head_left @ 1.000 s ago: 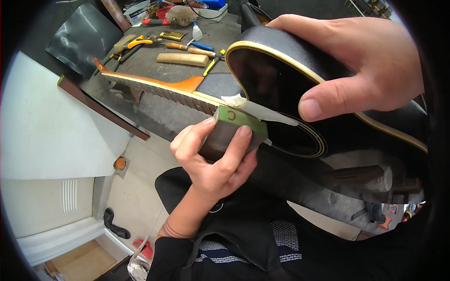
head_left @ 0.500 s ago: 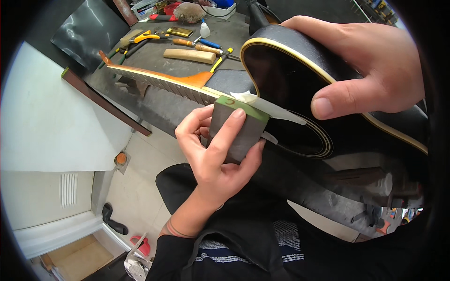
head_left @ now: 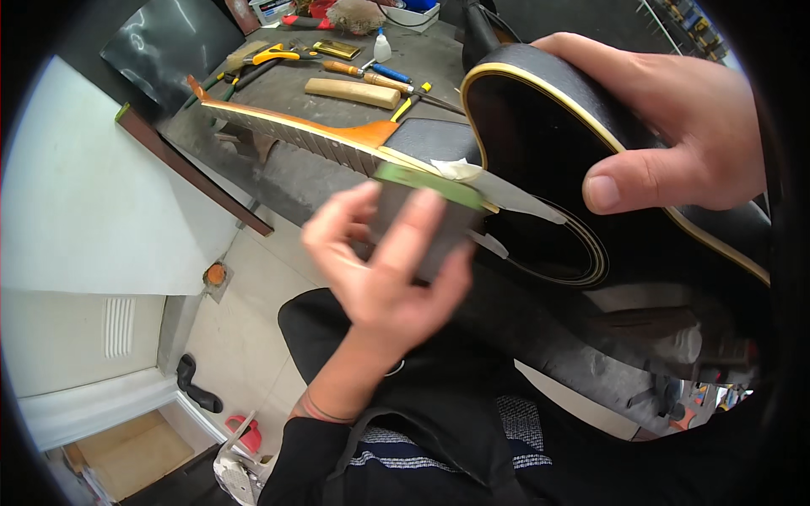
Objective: The person uses a metal file to smooth the frets on a guitar neck, then retrieves a sanding block to sand the edges of the guitar body and neck. The person works on the guitar in a workshop setting, handling the instrument and tools with both hands.
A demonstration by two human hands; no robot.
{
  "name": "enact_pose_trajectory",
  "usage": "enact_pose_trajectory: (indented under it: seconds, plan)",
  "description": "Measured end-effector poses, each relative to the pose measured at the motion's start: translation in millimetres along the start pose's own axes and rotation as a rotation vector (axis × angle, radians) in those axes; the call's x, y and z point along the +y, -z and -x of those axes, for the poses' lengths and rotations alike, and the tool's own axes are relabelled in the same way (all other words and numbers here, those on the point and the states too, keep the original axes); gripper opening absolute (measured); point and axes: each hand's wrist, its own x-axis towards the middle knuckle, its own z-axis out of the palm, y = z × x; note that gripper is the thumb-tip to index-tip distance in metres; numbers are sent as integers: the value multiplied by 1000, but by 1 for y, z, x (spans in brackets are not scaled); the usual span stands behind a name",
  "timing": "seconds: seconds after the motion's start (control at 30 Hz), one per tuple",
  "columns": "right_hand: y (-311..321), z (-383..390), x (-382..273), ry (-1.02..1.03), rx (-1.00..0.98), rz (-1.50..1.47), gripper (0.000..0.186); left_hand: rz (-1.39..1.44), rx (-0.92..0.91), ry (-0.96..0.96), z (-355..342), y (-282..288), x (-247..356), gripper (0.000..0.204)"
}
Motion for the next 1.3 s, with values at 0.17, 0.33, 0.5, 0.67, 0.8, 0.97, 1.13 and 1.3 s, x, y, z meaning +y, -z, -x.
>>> enact_pose_trajectory:
  seconds: [0.17,0.33,0.5,0.67,0.8,0.97,1.13,1.3]
  plan:
    - [0,7,-4,-56,-3,9,112,-85,66,-9,2,-10,-20,71]
    - [2,0,0,-10,-64,-76,113,82,7,-90,6,-16,3,73]
    - [4,3,-5,-43,-64,-60,114,18,-10,-147,5,-17,1,72]
    - [1,0,1,-8,-54,-71,114,-71,64,-256,4,-21,-3,65]
    - [3,-5,-7,-27,-68,-59,115,-47,96,-242,3,-22,-7,61]
    - [1,2,-4,-17,-49,-100,116,-43,133,-276,-3,-20,1,61]
    - [3,1,-7,-51,-56,-45,117,-48,167,-338,-2,-30,2,52]
    - [3,4,-9,-75,-51,-37,117,-30,170,-352,-5,-34,-1,51]
